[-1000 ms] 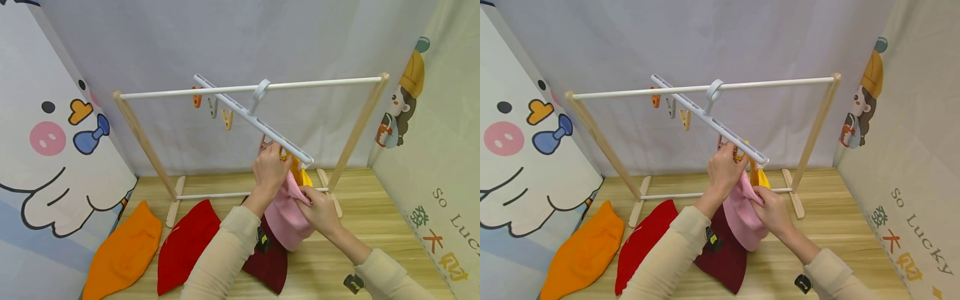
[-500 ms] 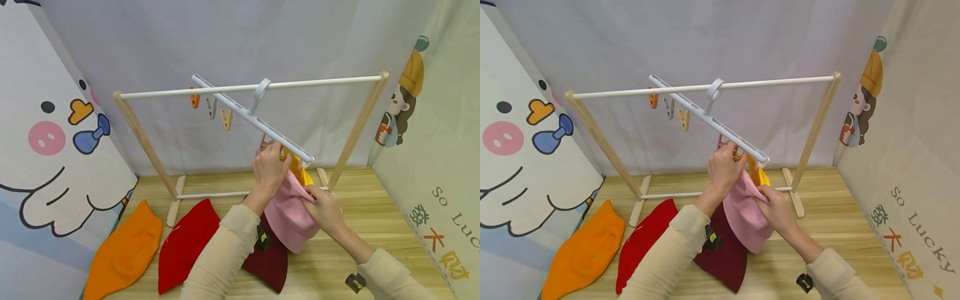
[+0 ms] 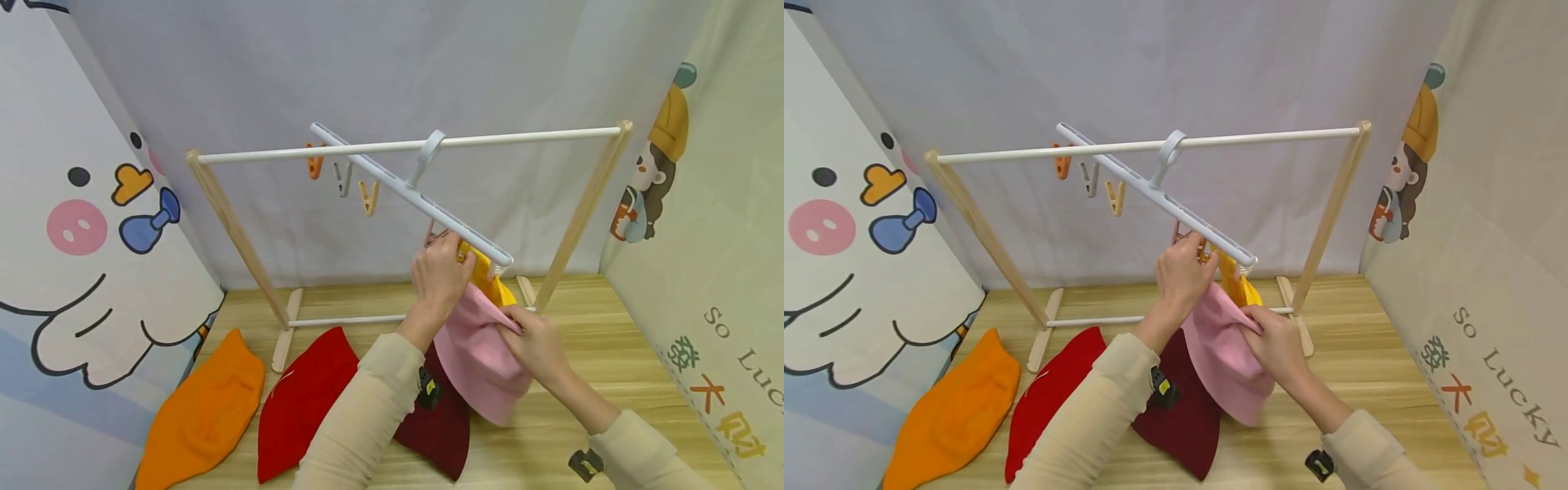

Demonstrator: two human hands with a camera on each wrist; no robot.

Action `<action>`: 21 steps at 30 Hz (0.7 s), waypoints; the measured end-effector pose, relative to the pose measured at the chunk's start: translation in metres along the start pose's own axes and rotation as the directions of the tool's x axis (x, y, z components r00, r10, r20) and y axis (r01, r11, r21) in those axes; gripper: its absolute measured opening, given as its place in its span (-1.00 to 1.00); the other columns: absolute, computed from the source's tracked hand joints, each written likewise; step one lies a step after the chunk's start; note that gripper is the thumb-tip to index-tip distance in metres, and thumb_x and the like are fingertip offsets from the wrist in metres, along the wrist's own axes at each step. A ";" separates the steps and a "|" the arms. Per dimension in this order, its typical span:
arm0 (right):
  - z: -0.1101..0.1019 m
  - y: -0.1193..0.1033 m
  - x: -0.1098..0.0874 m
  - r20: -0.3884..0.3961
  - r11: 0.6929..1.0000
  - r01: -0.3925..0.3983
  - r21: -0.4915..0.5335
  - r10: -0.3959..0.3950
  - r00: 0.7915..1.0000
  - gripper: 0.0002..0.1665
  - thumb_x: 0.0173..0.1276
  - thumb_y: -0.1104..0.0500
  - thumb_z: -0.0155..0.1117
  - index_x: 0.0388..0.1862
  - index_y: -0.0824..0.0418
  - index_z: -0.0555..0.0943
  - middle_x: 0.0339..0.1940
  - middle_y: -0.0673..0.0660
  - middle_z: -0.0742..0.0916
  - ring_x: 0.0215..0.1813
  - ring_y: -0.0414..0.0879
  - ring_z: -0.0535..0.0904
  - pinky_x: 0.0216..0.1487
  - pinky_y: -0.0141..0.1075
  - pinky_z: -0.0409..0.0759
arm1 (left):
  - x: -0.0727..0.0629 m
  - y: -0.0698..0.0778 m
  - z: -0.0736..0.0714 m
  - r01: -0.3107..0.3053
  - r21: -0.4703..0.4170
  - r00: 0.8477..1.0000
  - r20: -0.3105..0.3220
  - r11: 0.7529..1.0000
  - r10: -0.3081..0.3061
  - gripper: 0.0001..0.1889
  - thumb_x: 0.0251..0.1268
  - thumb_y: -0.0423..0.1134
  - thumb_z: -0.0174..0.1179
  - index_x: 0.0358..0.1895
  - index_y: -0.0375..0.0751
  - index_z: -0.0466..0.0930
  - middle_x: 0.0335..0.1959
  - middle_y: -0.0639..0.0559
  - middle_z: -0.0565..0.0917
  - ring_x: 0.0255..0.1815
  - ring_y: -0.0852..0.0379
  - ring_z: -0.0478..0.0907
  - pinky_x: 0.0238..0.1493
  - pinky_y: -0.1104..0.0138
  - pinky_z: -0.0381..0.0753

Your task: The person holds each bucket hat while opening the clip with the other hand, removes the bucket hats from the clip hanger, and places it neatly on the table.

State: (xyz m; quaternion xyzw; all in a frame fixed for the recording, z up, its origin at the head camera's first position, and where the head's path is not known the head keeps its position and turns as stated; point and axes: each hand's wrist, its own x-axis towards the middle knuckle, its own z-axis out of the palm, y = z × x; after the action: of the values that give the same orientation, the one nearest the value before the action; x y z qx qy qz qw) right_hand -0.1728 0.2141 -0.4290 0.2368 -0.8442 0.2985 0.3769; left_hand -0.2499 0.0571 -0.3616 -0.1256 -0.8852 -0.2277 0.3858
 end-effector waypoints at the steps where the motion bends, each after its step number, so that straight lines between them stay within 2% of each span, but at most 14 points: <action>1: -0.001 0.000 -0.001 0.001 1.000 0.000 -0.004 0.000 1.000 -0.81 -0.11 0.43 0.39 -0.48 0.22 0.65 -0.62 0.03 0.67 -0.61 -0.28 0.44 -0.56 -0.50 0.36 | 0.000 0.000 0.000 0.009 -0.002 1.000 0.007 1.000 -0.009 -0.87 -0.02 -0.14 0.27 -0.46 -0.07 0.56 -0.62 0.13 0.58 -0.69 0.15 0.44 -0.66 0.28 0.41; 5: -0.003 0.000 -0.003 0.004 1.000 0.004 -0.007 -0.004 1.000 -0.80 -0.12 0.44 0.38 -0.48 0.22 0.65 -0.60 0.03 0.68 -0.60 -0.24 0.49 -0.54 -0.48 0.41 | -0.001 0.001 -0.001 0.045 -0.017 0.999 0.030 0.999 -0.044 -0.88 0.00 -0.14 0.27 -0.44 -0.07 0.56 -0.63 0.14 0.54 -0.73 0.16 0.39 -0.70 0.31 0.38; 8: -0.005 0.001 -0.004 0.003 1.000 0.015 -0.012 -0.015 1.000 -0.80 -0.12 0.45 0.37 -0.48 0.23 0.65 -0.59 0.03 0.69 -0.59 -0.23 0.51 -0.54 -0.46 0.43 | -0.001 0.000 -0.001 0.061 -0.039 0.998 0.032 0.997 -0.060 -0.87 0.01 -0.16 0.27 -0.42 -0.09 0.56 -0.62 0.12 0.56 -0.72 0.14 0.42 -0.71 0.32 0.39; 14: -0.008 0.007 -0.005 0.010 1.000 0.006 -0.003 -0.006 1.000 -0.80 -0.09 0.46 0.33 -0.46 0.23 0.66 -0.56 0.04 0.70 -0.59 -0.24 0.51 -0.52 -0.49 0.45 | 0.001 -0.003 0.000 0.071 -0.056 0.997 0.008 0.996 -0.071 -0.88 0.03 -0.17 0.25 -0.44 -0.10 0.54 -0.60 0.09 0.57 -0.67 0.11 0.48 -0.68 0.29 0.44; 21: -0.012 0.014 -0.007 0.019 1.000 -0.024 -0.002 0.024 1.000 -0.85 -0.06 0.39 0.31 -0.47 0.18 0.65 -0.58 0.06 0.69 -0.60 -0.23 0.48 -0.54 -0.49 0.41 | 0.002 -0.006 0.000 0.092 -0.060 0.995 -0.022 0.994 -0.093 -0.88 0.00 -0.17 0.23 -0.49 -0.10 0.51 -0.61 0.08 0.56 -0.67 0.08 0.46 -0.68 0.25 0.42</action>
State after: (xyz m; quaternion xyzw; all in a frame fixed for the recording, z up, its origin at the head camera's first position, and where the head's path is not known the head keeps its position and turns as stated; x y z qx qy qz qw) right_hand -0.1712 0.2335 -0.4330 0.2289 -0.8509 0.3001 0.3655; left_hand -0.2541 0.0524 -0.3621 -0.0928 -0.8780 -0.2728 0.3821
